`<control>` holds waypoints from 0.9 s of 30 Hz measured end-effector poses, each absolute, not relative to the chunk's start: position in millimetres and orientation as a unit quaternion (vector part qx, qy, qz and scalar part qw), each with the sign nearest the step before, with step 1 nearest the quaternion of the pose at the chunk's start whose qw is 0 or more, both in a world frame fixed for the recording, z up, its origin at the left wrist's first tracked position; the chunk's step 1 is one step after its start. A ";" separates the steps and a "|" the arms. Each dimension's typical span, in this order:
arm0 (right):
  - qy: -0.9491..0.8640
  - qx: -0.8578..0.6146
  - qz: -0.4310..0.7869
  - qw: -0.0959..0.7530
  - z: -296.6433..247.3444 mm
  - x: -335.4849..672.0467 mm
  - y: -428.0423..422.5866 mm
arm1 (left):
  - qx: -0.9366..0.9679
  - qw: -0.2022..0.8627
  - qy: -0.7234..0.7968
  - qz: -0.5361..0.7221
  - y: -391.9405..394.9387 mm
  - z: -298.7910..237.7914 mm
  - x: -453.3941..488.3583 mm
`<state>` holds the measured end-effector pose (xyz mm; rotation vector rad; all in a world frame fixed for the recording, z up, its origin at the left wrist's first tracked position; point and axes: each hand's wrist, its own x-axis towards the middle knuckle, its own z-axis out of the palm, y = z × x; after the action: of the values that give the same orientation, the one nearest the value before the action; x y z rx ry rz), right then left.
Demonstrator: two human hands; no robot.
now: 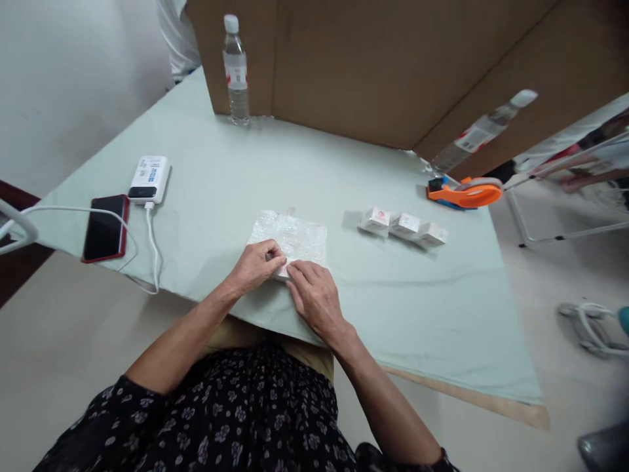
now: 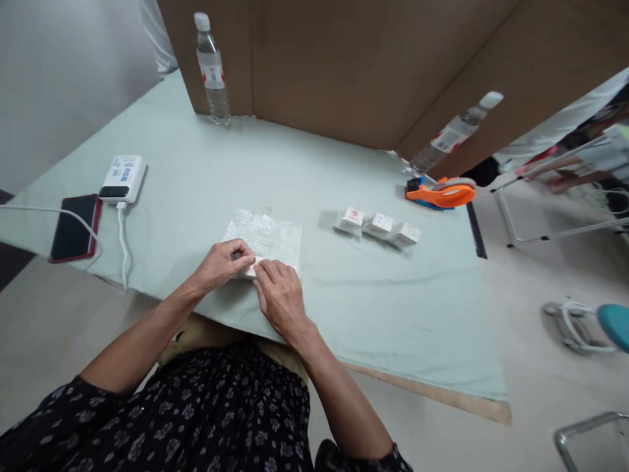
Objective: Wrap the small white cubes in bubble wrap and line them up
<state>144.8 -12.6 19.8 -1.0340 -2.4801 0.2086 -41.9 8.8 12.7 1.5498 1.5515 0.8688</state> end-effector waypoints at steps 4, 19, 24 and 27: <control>-0.903 -0.376 0.057 0.200 15.0 141.7 -3.6 | 0.614 0.383 0.608 0.326 1.3 14.4 -55.7; -0.932 -0.340 -0.017 0.122 28.4 134.7 12.4 | 0.550 0.236 0.767 0.233 -13.8 9.1 -82.3; -0.937 -0.331 -0.011 0.110 30.9 133.3 15.5 | 0.514 0.275 0.784 0.214 -4.6 9.6 -84.1; -0.941 -0.324 -0.019 0.100 32.4 133.0 16.9 | 0.517 0.299 0.775 0.207 2.7 6.9 -86.7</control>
<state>133.0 16.9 32.4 -0.9580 -2.7813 -0.0568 -86.7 2.7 6.9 1.3717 2.0578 0.5505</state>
